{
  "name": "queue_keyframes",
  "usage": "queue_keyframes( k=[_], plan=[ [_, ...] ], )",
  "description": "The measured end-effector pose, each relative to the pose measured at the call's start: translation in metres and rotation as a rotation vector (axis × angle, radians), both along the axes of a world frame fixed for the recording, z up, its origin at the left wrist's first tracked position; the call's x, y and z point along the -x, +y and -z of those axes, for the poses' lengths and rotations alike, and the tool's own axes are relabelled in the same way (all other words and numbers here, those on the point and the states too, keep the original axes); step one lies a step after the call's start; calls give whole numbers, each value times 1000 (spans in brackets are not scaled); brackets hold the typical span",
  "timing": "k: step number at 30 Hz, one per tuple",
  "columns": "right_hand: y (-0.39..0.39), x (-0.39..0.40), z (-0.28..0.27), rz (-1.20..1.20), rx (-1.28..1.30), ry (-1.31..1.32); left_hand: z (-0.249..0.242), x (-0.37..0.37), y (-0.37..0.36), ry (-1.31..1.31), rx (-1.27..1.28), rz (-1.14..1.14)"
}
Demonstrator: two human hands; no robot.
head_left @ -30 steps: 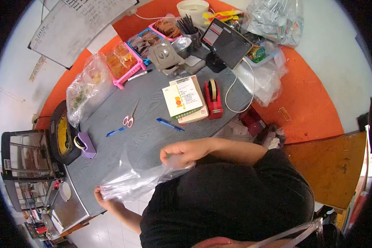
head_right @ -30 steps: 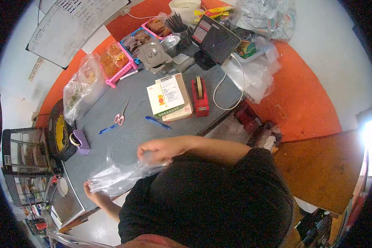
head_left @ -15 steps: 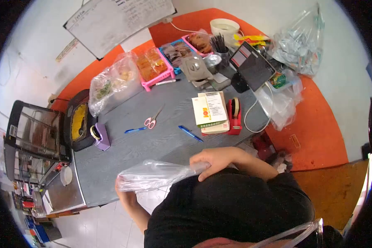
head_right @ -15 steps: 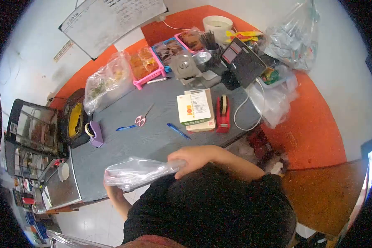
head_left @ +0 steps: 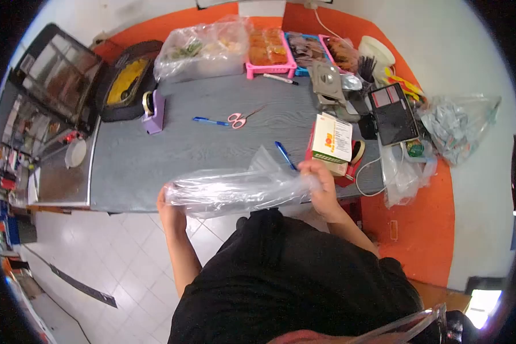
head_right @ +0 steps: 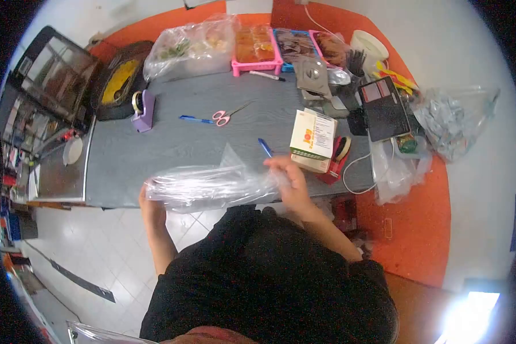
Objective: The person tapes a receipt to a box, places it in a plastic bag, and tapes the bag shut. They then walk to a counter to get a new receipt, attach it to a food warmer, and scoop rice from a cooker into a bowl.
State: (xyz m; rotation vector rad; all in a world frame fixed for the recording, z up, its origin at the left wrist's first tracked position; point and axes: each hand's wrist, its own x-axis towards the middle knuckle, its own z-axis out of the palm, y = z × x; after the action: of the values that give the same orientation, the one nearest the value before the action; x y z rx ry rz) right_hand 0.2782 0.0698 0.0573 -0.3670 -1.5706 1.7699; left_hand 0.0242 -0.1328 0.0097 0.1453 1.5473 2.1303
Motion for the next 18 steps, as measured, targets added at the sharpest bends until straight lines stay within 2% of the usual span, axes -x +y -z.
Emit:
queue_keyframes(
  k=[1, 2, 3, 4, 5, 7, 8, 9, 11, 12, 13, 15, 16, 18],
  plan=[
    [1, 2, 0, 38, -469, -170, 0, 0, -4, -13, -1, -18],
    [0, 5, -2, 19, -474, -177, 2, 1, -8, -226, -162, -6],
    [-2, 8, -6, -62, -593, -267, 1, 2, -11, -436, -326, 6],
    [-4, 10, -7, -143, -708, -355, -15, -2, -8, -513, -287, -69],
    [-4, 8, 3, -156, -707, -359, -8, 0, -14, -520, -287, -81],
    [-4, 8, 21, 62, -351, -572, 7, 4, -28, -190, -294, 254],
    [-4, 10, 25, 193, -111, -555, 9, 3, -35, -86, -222, 345],
    [-6, 20, 26, 189, -112, -562, 8, 3, -38, -93, -222, 342],
    [-9, 35, 28, 466, 107, -296, 7, 4, -43, 368, 276, 644],
    [-3, 40, 36, 482, -22, -296, 10, 9, -45, 448, 341, 748],
    [3, 40, 39, 483, -23, -301, 17, 9, -47, 444, 338, 749],
    [8, 42, 38, 525, -593, -343, 26, 5, -51, 152, 186, 394],
    [6, 42, 40, 522, -595, -346, 23, 1, -50, 148, 185, 392],
    [-2, 40, 47, 177, -129, -261, 13, -9, -45, -358, -306, -38]
  ],
)
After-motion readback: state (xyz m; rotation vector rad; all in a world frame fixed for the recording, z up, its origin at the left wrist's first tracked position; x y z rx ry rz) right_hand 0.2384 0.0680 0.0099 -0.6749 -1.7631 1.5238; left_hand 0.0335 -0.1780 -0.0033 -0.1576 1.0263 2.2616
